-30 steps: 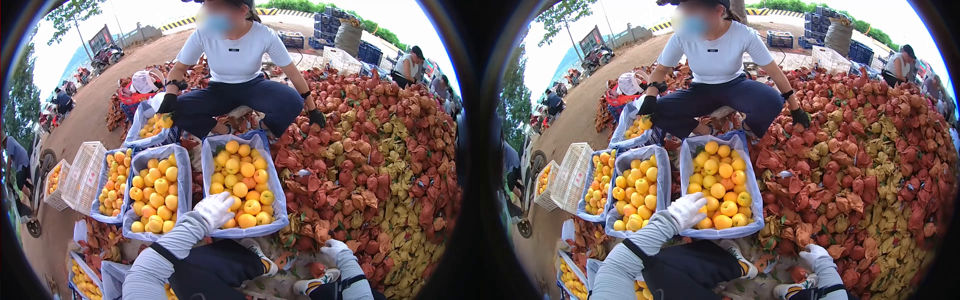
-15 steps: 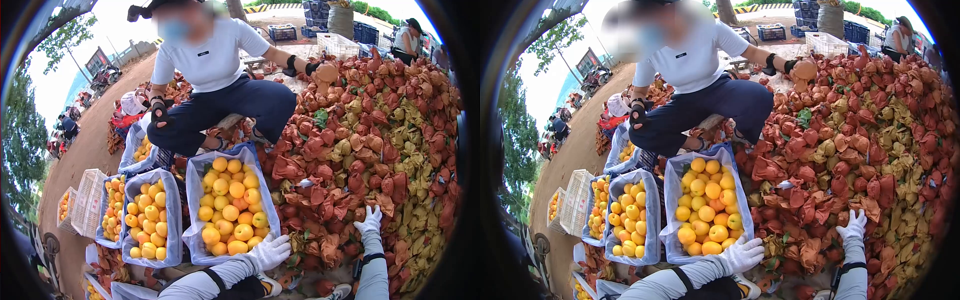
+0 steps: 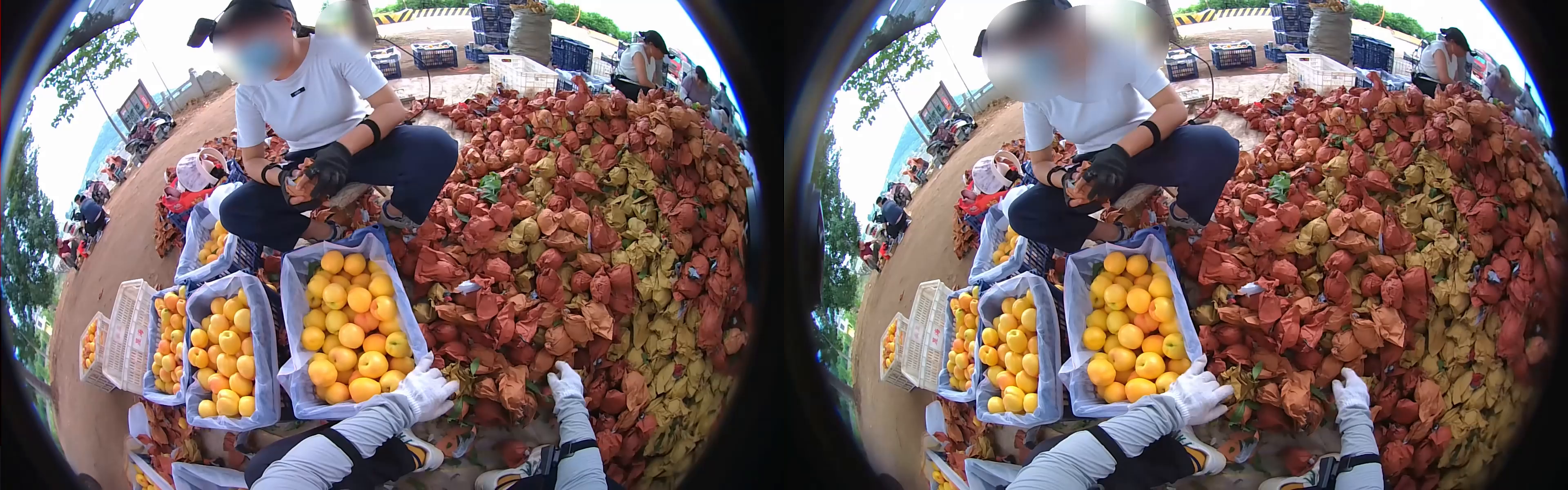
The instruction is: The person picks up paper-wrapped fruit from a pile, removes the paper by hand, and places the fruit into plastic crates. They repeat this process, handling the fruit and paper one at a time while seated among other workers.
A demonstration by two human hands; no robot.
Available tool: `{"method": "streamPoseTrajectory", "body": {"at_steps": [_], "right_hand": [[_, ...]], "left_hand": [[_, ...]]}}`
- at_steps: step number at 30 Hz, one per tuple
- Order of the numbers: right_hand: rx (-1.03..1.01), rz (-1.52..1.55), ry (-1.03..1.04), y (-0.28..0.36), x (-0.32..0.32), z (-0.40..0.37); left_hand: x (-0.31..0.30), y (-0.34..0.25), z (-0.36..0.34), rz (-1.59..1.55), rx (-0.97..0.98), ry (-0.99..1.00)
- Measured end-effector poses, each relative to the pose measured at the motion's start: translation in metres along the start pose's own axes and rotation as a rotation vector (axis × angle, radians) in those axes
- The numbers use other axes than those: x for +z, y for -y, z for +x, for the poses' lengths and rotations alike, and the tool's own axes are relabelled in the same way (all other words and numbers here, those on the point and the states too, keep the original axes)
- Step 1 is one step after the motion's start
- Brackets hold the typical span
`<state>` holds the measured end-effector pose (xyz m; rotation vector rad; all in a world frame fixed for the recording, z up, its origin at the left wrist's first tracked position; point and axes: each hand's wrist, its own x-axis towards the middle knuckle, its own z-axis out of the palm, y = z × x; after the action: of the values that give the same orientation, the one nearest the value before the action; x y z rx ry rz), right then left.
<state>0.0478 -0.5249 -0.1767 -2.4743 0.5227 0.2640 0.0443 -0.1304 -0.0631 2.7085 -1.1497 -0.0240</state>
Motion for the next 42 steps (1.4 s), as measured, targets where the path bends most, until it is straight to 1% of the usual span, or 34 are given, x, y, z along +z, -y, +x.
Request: {"method": "streamPoseTrajectory", "body": {"at_steps": [1,2,3,4,5,6,7,8,9,10,11,13,14,15,17,19,20,21,23,24,25,27,30,31,32,33,35,36,37,39,41,42], "right_hand": [[0.001,-0.047,-0.124,0.000,-0.024,0.003],[0.032,-0.049,-0.222,0.000,-0.049,0.005],[0.040,-0.160,-0.320,-0.022,-0.060,0.024],[0.162,-0.193,-0.318,-0.005,-0.086,0.023],[0.178,-0.234,-0.337,-0.028,-0.093,0.047],[0.156,-0.279,-0.307,-0.040,-0.102,0.067],[0.178,-0.262,-0.264,-0.038,-0.111,0.085],[0.148,-0.226,-0.200,-0.035,-0.114,0.105],[0.116,-0.190,-0.135,-0.034,-0.112,0.124],[0.076,0.289,-0.053,-0.039,-0.097,0.137],[-0.091,0.383,-0.135,-0.078,-0.058,0.174],[0.064,0.469,-0.157,-0.034,-0.052,0.146],[0.032,0.548,-0.186,-0.030,-0.044,0.138],[-0.085,0.610,-0.211,-0.065,-0.022,0.152],[0.043,0.374,-0.300,-0.044,-0.026,0.114],[0.248,0.423,-0.290,-0.040,-0.019,0.094],[0.274,0.139,-0.345,-0.060,-0.011,0.103],[0.187,0.175,-0.350,-0.115,0.011,0.135],[0.169,0.389,-0.427,-0.114,-0.002,0.152],[0.350,0.585,-0.331,-0.108,-0.012,0.164],[0.491,0.570,-0.409,-0.092,-0.018,0.169],[0.364,0.714,-0.339,-0.070,-0.023,0.173],[0.229,0.616,-0.535,-0.084,0.020,0.207],[0.154,0.593,-0.574,-0.095,0.037,0.213],[0.358,0.802,-0.361,-0.005,-0.009,0.133],[0.401,0.889,-0.427,-0.009,0.007,0.131],[0.355,1.099,-0.012,-0.051,0.021,0.129],[0.350,1.359,0.070,-0.048,0.014,0.115],[0.334,1.616,0.159,-0.033,0.009,0.090],[0.285,1.725,0.237,0.024,-0.021,0.032],[0.138,1.764,0.250,0.085,-0.050,-0.033],[-0.028,1.754,0.333,0.095,-0.054,-0.054]], "left_hand": [[0.000,-0.003,0.006,-0.023,-0.068,0.124],[0.013,0.001,0.007,-0.031,-0.056,0.007],[0.010,0.000,0.010,-0.029,-0.057,0.006],[0.004,-0.002,0.013,-0.031,-0.078,0.060],[0.001,-0.003,0.016,-0.033,-0.101,0.117],[0.003,-0.001,0.015,-0.033,-0.067,0.093],[0.003,-0.001,0.016,-0.033,-0.074,0.101],[0.002,-0.001,0.017,-0.053,-0.087,0.142],[0.002,-0.001,0.018,-0.072,-0.102,0.182],[0.007,0.001,0.019,-0.082,-0.105,0.192],[0.007,0.002,0.019,-0.081,-0.111,0.201],[0.007,0.000,0.019,-0.080,-0.115,0.157],[0.007,0.000,0.019,-0.082,-0.115,0.158],[0.008,-0.001,0.019,-0.076,-0.115,0.137],[0.007,-0.003,0.019,-0.073,-0.109,0.105],[0.005,-0.006,0.019,-0.020,-0.119,0.098],[0.003,-0.007,0.017,0.024,-0.112,0.088],[0.006,-0.009,0.016,0.022,-0.112,0.083],[0.010,-0.007,0.013,0.024,-0.102,0.013],[0.012,-0.007,0.012,0.017,-0.095,-0.008],[0.009,-0.007,0.012,0.021,-0.099,-0.014],[0.008,-0.009,0.013,0.029,-0.113,0.011],[0.007,-0.008,0.016,0.003,-0.139,0.007],[0.008,-0.004,0.017,0.011,-0.134,0.012],[0.012,-0.002,0.016,-0.010,-0.130,-0.014],[0.014,-0.003,0.014,-0.037,-0.127,-0.041],[0.008,-0.008,0.014,-0.034,-0.130,-0.032],[0.009,-0.007,0.016,-0.040,-0.143,-0.018],[0.010,-0.006,0.016,-0.046,-0.157,-0.003],[0.012,-0.007,0.015,-0.018,-0.166,-0.005],[0.008,-0.009,0.015,-0.026,-0.171,0.021],[0.005,-0.011,0.016,-0.052,-0.210,0.022]]}}
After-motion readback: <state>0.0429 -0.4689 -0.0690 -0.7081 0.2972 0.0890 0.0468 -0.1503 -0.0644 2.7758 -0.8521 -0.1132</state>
